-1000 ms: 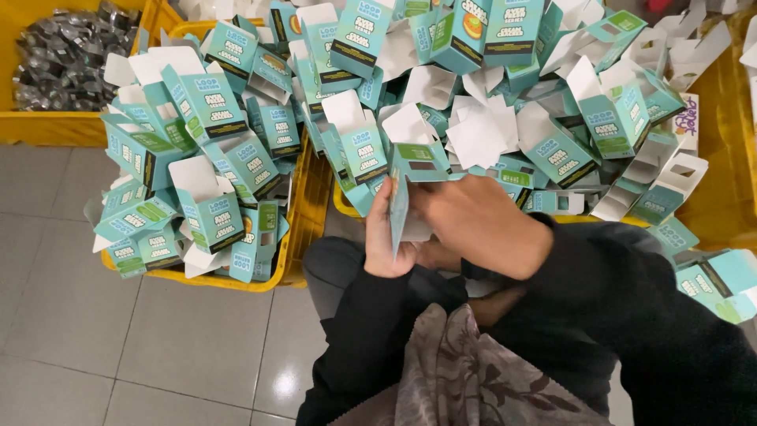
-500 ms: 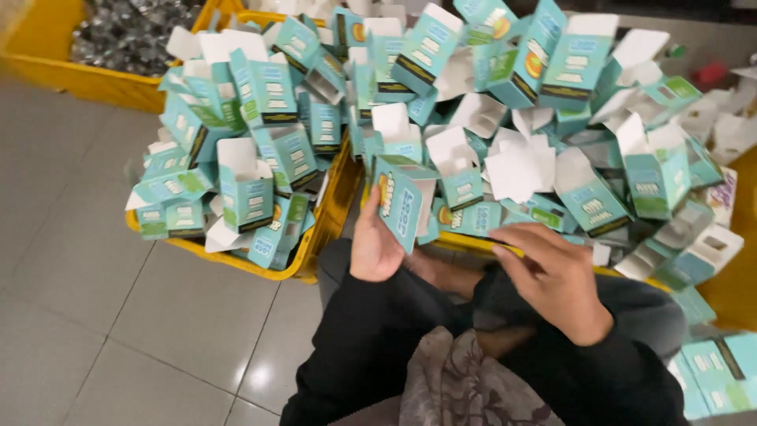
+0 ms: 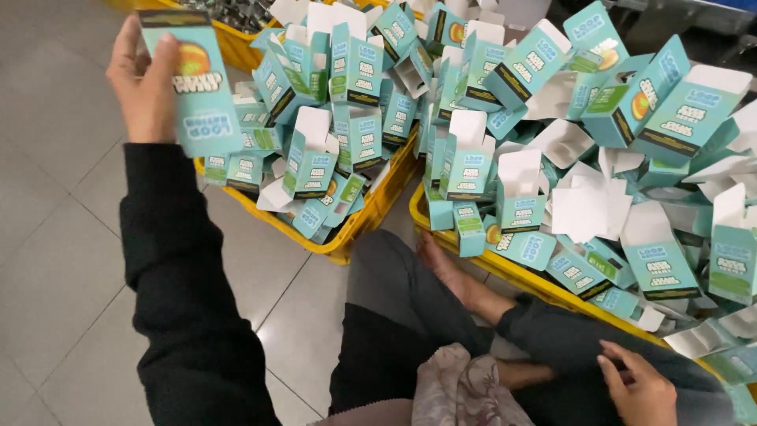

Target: The person is folding and assembling small cardboard boxes while sitting on the floor.

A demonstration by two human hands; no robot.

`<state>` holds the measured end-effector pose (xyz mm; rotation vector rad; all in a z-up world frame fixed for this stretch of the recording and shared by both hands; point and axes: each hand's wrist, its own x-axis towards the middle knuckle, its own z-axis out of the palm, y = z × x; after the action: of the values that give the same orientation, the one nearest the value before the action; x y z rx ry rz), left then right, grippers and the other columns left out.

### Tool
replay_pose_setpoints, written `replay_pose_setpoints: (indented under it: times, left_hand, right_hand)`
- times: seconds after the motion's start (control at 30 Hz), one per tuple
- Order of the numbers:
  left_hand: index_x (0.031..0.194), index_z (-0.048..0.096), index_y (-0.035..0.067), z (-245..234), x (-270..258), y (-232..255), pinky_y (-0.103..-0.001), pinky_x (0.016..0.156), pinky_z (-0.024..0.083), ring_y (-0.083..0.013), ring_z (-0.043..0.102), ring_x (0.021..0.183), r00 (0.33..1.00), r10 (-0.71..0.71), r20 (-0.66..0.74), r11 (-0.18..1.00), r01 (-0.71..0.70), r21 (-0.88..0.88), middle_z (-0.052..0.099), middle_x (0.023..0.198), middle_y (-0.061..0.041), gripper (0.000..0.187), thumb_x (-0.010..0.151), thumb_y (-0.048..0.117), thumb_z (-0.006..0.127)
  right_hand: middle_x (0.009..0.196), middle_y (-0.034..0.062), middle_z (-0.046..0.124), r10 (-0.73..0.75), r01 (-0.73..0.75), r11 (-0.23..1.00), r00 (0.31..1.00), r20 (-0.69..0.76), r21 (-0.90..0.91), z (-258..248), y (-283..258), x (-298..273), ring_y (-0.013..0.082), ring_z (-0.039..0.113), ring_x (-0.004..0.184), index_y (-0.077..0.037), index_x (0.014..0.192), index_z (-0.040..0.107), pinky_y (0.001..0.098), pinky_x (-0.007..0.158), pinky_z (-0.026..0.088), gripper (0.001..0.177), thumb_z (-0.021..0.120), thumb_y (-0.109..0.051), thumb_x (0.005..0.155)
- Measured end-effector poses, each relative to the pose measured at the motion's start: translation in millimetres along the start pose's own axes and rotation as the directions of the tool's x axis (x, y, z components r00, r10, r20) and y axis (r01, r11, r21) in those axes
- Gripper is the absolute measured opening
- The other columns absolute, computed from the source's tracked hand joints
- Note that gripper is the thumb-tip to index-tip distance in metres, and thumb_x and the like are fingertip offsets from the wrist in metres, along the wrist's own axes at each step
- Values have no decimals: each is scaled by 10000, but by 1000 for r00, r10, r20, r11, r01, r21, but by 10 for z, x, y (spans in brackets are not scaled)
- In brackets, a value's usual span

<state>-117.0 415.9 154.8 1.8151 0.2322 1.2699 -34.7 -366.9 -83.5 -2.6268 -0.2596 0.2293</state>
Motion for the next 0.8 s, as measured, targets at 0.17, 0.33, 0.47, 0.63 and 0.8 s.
replay_pose_setpoints:
  times: [0.17,0.33,0.47,0.63,0.8]
  left_hand:
    - [1324,654,-135,-172,-274,308,-405,653,621,-348,741,809,832,-458,314,613,40,789,713,1108,-325,589,815,61,877]
    - [1014,720,62,-31,-968,-478,-497,866,432,-361,659,853,784,-319,532,25,-554,832,727,973,-158,294,752,195,704]
    - [1161,728,114,82,-1543,-440,-582,1260,209,-307,587,1262,649,-336,682,-142,-751,645,714,1172,-91,276,970,193,545]
    - [1245,660,193,-108,-1852,-739,-524,1299,228,-258,536,1376,544,-296,786,-244,-838,488,663,1264,-21,302,949,223,602]
    - [1281,659,215,-136,-1983,-1073,-537,1303,188,-278,482,1410,424,-325,845,-232,-902,363,639,1325,-4,420,863,192,689]
  right_hand:
    - [1111,111,808,21,-21,1000,999,-32,-13,182,330,7,220,774,796,-15,1215,799,321,755,614,300,784,-27,915]
    - [992,43,795,-42,27,990,993,-107,-136,182,240,-25,165,690,627,-96,1223,819,262,643,526,273,787,-95,952]
    - [974,103,769,-71,64,997,983,-171,-46,216,259,-64,202,640,592,-20,1209,818,285,604,493,233,803,-36,977]
    - [1002,57,789,-90,50,977,978,-187,-207,239,198,-45,165,653,637,-68,1167,838,254,654,512,182,811,-82,988]
    - [964,83,776,-116,77,979,972,-206,-189,232,136,-75,168,633,633,-35,1141,837,251,651,506,162,818,-26,981]
